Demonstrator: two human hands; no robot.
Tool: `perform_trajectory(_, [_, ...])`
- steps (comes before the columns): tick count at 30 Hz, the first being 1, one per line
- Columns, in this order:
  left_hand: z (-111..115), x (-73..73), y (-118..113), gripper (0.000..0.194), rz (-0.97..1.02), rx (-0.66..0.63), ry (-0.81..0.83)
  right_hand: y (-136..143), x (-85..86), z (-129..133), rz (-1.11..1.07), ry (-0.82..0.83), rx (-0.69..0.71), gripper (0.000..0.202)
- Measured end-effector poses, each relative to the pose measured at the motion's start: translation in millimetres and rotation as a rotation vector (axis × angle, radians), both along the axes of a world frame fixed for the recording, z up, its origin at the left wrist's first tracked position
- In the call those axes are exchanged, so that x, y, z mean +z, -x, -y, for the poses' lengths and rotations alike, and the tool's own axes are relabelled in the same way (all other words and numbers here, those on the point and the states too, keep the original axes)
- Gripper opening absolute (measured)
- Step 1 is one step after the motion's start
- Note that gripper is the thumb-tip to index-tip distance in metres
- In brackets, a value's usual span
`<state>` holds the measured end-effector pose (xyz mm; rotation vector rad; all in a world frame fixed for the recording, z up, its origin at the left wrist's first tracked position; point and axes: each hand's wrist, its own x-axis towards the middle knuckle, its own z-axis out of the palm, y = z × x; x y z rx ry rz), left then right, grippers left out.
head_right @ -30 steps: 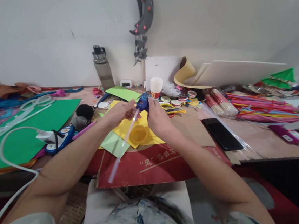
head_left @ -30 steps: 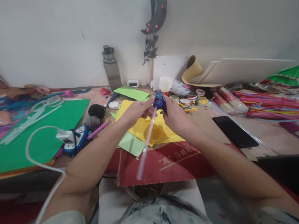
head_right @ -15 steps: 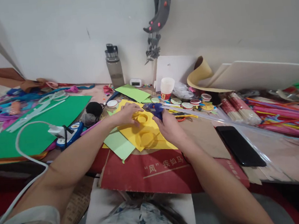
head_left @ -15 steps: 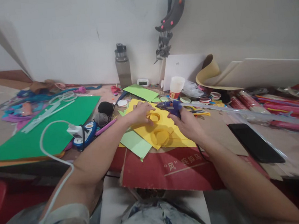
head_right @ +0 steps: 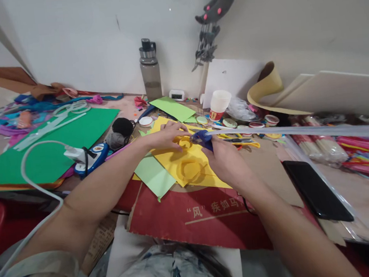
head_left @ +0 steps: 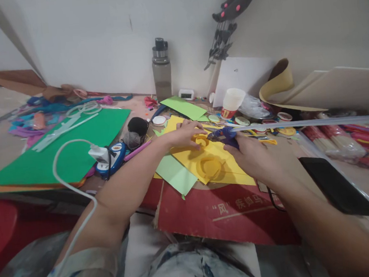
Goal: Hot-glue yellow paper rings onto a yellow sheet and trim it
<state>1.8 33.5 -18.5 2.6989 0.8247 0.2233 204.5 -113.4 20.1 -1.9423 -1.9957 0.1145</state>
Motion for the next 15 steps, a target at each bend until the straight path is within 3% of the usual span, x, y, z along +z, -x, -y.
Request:
perform_trajectory(7, [-2, -1.0, -6, 0.046, -0.014, -0.026, -0.005, 4, 3.0, -4, 0.03, 0.07, -0.039, 0.021])
perform_trajectory(15, [-3, -3.0, -8, 0.044, -0.001, 0.008, 0.012, 4, -12.0, -11, 0.05, 0.058, -0.003, 0.026])
